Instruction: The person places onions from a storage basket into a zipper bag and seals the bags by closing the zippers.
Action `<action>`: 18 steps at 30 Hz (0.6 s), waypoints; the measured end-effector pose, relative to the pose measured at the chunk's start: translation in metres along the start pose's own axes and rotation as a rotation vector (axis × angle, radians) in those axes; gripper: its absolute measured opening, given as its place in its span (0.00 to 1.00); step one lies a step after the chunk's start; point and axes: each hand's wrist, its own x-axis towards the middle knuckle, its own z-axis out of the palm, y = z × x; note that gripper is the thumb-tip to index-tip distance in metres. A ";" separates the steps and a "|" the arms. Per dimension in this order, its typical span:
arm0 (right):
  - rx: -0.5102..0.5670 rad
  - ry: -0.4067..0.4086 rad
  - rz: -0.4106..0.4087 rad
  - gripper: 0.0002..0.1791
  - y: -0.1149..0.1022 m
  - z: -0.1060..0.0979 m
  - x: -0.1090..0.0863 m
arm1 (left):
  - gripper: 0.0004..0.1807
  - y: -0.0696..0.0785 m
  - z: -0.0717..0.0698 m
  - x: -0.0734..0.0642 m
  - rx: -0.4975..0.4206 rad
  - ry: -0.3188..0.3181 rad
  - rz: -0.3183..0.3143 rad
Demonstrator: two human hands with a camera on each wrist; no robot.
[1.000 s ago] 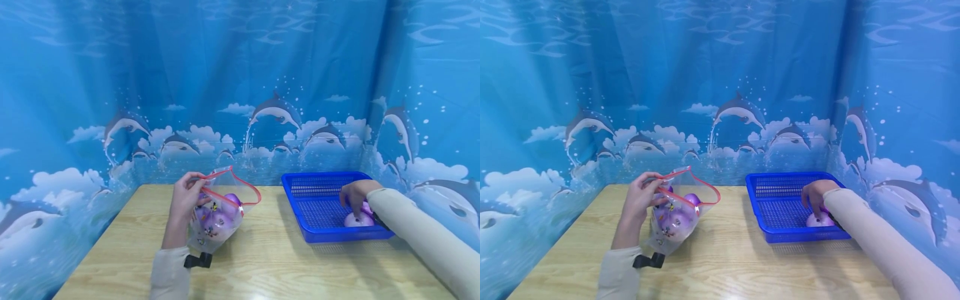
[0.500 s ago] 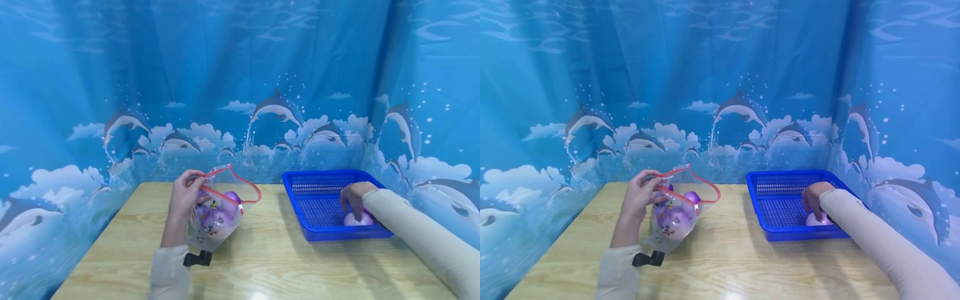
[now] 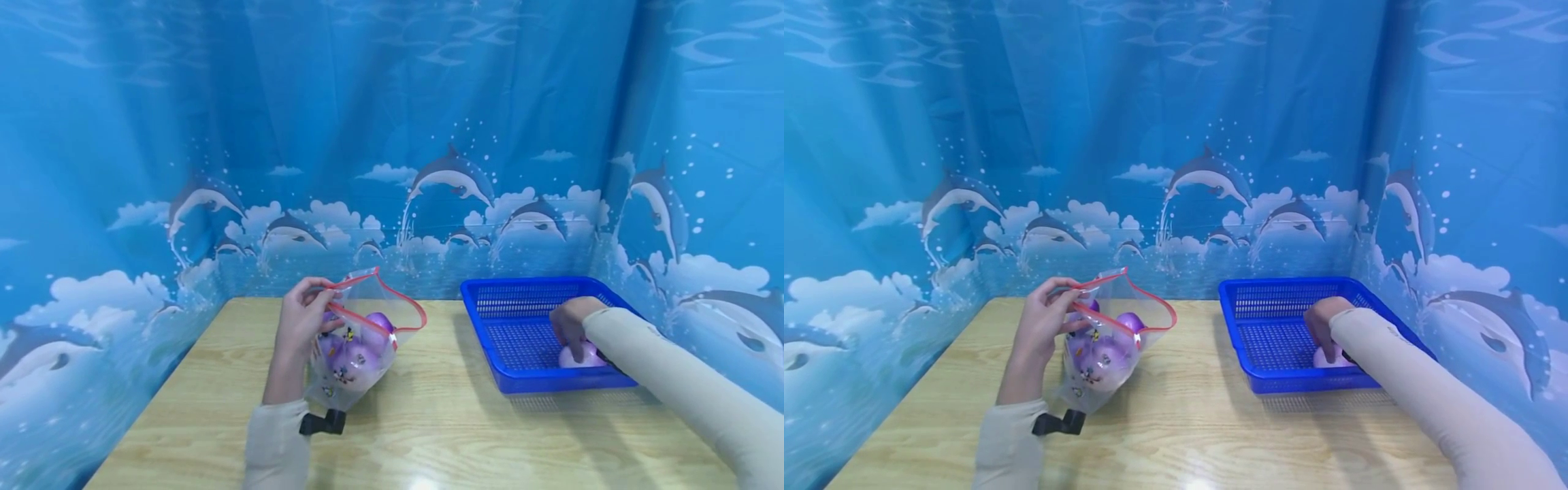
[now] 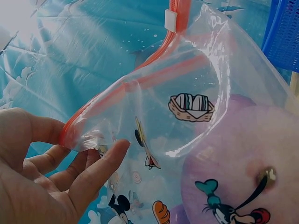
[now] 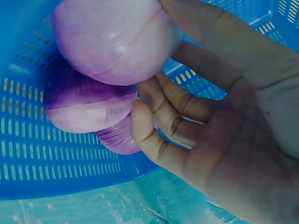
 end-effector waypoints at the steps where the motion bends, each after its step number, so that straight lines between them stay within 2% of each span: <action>1: 0.001 -0.007 0.008 0.22 0.000 0.000 0.001 | 0.09 0.000 0.000 0.000 0.001 0.000 0.000; 12: -0.013 -0.056 0.036 0.21 -0.002 0.000 0.007 | 0.09 -0.001 -0.001 0.000 -0.012 0.000 0.000; 18: -0.033 -0.062 0.008 0.21 -0.003 0.000 0.005 | 0.09 0.000 0.000 0.000 -0.021 -0.004 0.000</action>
